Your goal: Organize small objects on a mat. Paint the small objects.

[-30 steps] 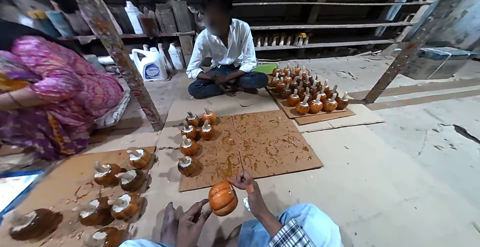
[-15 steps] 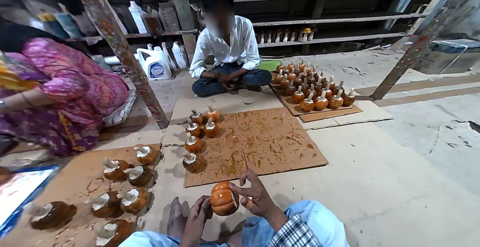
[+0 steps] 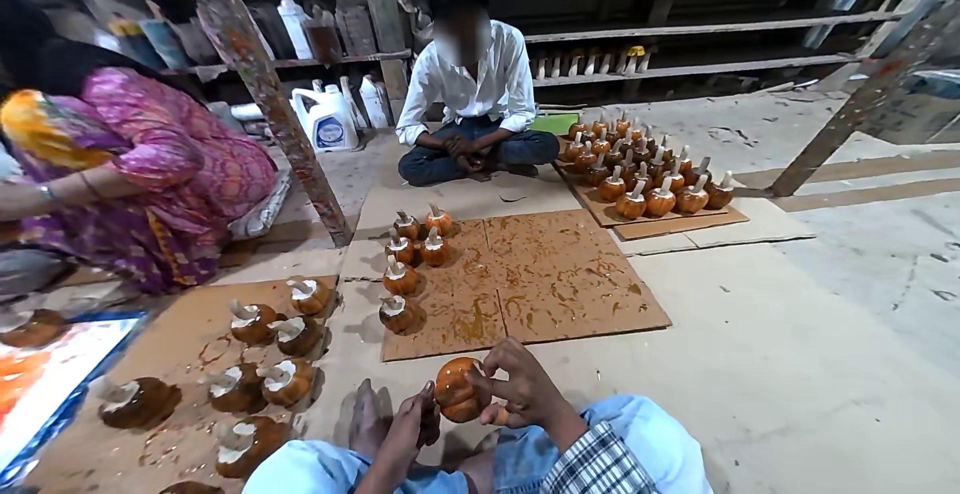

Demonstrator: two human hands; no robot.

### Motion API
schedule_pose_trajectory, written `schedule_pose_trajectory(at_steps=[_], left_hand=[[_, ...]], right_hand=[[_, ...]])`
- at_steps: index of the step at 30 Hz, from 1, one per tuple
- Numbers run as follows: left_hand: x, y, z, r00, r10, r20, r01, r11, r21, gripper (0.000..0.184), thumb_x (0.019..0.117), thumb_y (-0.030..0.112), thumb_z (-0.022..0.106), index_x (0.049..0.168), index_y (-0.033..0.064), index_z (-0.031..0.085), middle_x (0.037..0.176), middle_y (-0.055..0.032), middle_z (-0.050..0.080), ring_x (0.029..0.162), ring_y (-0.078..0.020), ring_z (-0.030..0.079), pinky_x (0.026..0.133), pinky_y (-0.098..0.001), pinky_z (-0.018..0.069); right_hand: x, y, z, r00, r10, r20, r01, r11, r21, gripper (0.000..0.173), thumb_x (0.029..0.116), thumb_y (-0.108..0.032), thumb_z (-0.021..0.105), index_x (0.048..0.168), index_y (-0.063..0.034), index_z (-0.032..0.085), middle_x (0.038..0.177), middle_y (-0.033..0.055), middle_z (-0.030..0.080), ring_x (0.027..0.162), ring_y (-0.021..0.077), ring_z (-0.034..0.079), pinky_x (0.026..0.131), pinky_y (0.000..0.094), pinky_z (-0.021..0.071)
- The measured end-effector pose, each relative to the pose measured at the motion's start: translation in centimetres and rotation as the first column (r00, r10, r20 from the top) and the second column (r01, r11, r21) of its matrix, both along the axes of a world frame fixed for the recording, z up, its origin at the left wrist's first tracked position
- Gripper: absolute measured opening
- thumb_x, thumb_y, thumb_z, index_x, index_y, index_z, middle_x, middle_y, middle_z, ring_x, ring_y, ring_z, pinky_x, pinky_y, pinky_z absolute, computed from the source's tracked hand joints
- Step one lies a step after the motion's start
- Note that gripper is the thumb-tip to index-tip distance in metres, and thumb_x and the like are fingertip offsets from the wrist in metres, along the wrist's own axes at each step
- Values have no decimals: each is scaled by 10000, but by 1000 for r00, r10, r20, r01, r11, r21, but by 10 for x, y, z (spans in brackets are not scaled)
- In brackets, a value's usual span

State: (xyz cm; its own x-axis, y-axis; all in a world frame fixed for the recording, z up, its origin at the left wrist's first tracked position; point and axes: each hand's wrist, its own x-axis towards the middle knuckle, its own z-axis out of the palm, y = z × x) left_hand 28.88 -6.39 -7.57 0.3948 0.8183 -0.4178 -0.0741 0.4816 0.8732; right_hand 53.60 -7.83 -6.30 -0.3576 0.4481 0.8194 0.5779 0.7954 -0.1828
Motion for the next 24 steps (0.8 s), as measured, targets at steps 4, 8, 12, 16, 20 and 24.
schedule_pose_trajectory(at_steps=[4,8,12,16,20,24], left_hand=[[-3,1,-4,998,-12,56,17,996,-85,513,1134,325,231,747,139,513,527,63,423,431,-40,367,436,-194,340],[-2,2,-2,997,26,66,-15,985,-171,526,1137,348,221,742,142,500,519,56,411,434,-57,370,447,-210,352],[1,2,1,994,87,64,-69,969,-237,531,1137,355,236,739,130,505,522,40,427,432,-69,397,448,-214,381],[1,5,-1,979,135,155,-91,961,-262,556,1137,363,168,741,140,488,520,61,393,425,-51,362,442,-196,349],[0,8,-3,935,239,262,-172,952,-254,577,1132,389,142,765,127,503,511,55,398,420,-62,392,455,-206,396],[0,9,0,899,292,326,-215,943,-252,600,1128,397,124,744,133,503,506,59,393,421,-60,389,463,-204,394]], right_hand=[[-2,-3,0,997,-3,81,-1,999,47,618,978,-685,456,1201,-179,733,914,81,656,901,230,626,893,376,500],[-4,-5,2,992,-26,126,14,995,98,617,982,-670,469,1194,-148,723,877,76,654,869,229,639,889,374,512],[-6,-6,-2,997,34,-69,-27,995,97,562,975,-661,504,1013,-158,751,881,72,631,871,210,617,846,353,515],[-12,-11,-12,921,1,-389,-27,998,-62,588,1017,-661,374,892,-217,740,966,21,589,987,107,566,897,277,482],[-15,-5,-17,871,-163,-464,82,978,-190,575,1053,-610,308,1068,-282,780,1015,17,585,984,79,556,886,262,486],[-22,-5,-10,920,-301,-250,245,941,-233,515,1054,-594,322,1319,-346,686,1051,56,614,996,171,578,918,377,490]])
